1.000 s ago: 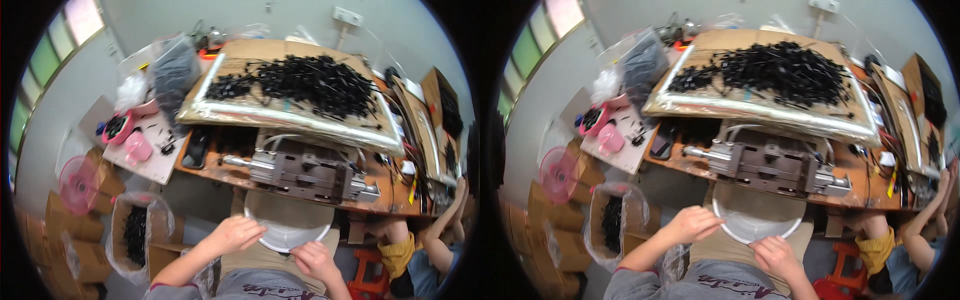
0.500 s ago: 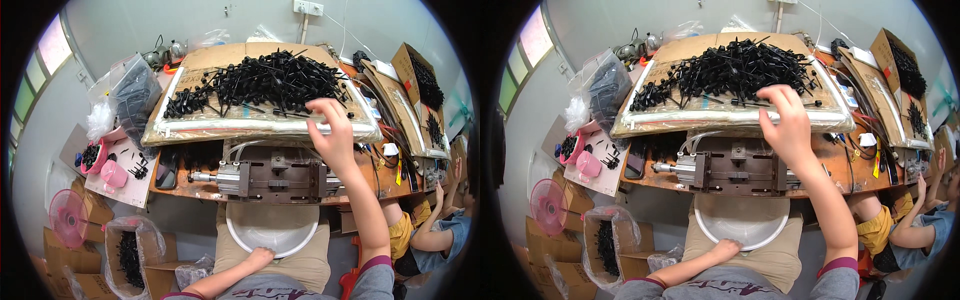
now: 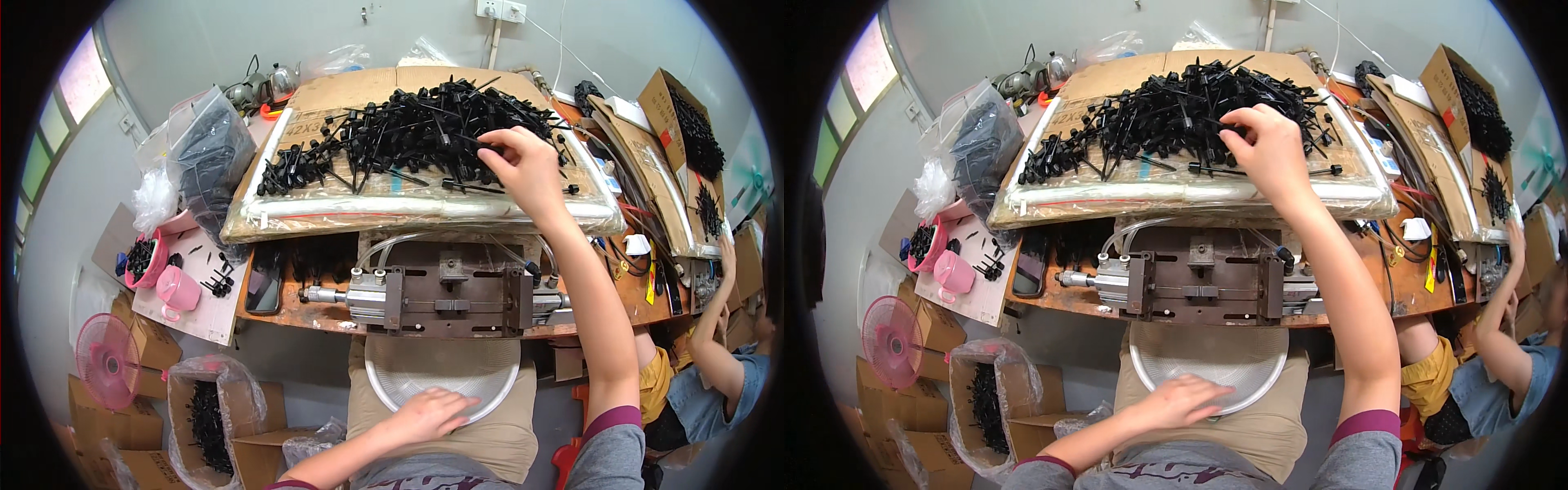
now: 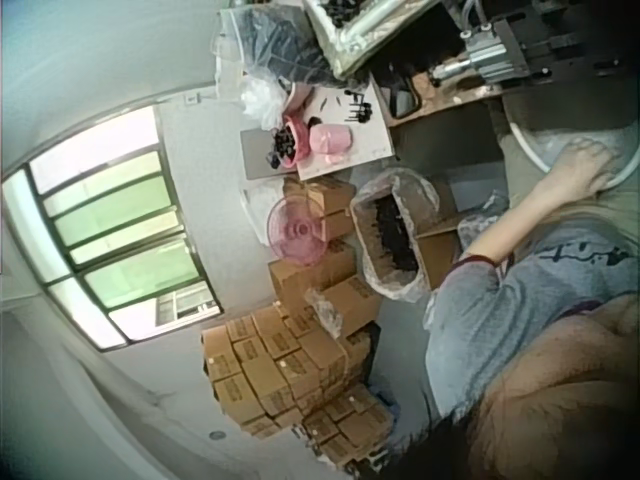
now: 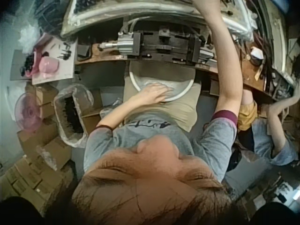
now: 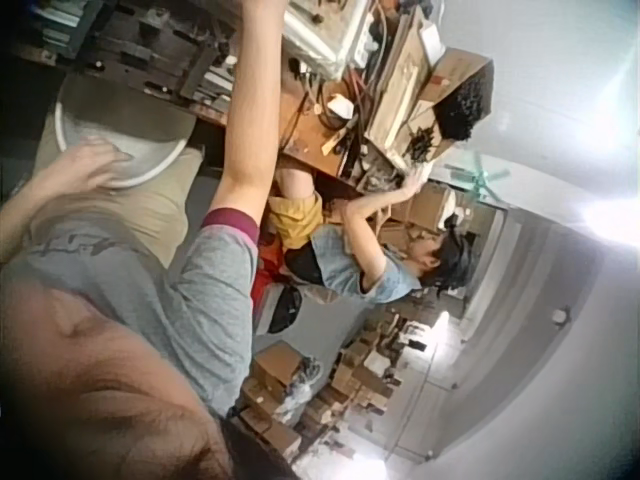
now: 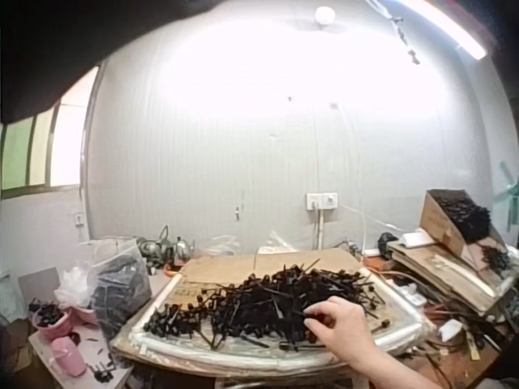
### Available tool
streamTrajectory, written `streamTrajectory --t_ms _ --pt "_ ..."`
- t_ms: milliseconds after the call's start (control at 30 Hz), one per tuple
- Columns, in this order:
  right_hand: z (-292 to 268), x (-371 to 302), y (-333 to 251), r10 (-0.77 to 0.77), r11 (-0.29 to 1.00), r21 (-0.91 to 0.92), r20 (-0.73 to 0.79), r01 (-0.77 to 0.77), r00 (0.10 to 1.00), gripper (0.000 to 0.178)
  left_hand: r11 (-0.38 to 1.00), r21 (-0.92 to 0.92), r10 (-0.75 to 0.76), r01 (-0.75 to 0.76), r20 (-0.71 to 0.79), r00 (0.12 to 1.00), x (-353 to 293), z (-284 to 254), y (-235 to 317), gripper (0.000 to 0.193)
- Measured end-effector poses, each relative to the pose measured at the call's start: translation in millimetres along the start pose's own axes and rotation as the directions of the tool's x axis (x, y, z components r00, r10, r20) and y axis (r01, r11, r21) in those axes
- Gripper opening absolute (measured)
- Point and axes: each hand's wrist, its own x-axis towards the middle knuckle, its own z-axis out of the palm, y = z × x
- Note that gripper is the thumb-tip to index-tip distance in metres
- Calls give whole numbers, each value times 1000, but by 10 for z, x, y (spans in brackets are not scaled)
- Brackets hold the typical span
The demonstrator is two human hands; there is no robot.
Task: Assembling small black plastic components using a mechanical fixture on a workbench.
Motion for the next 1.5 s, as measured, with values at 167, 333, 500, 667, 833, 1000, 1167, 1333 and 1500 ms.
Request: streamTrajectory --t_ms 167,333,500,667,833,1000,1167,1333,1500 --pt "-259 -108 62 200 951 242 -14 -191 980 17 987 91 154 -130 -331 931 504 -777 226 25" --pt "-542 -311 66 389 689 618 126 -379 913 20 985 159 150 -67 -600 785 789 -1127 319 32" --pt "-619 -954 -206 333 330 678 568 -657 753 19 948 -319 -209 12 -591 779 845 -1203 416 59" --pt "-497 -1338 -312 283 144 632 711 -761 644 18 977 -194 -8 -90 -451 893 759 -1181 373 46" --pt "-459 -1526 -416 304 54 600 751 -798 586 21 974 -220 -41 -54 -404 914 651 -1137 436 40" --pt "-526 -1699 -337 469 75 759 545 -647 695 22 995 3 -93 102 -388 917 516 -1020 262 30" --pt "-538 -1812 -431 528 172 806 411 -567 744 13 927 343 -25 150 -343 939 545 -856 116 27" --pt "-554 -1880 -467 498 221 849 324 -479 804 12 860 492 19 137 -300 954 590 -767 48 24" --pt "-615 -1940 -440 491 349 826 241 -442 837 15 792 593 -16 141 -211 977 713 -836 167 28"
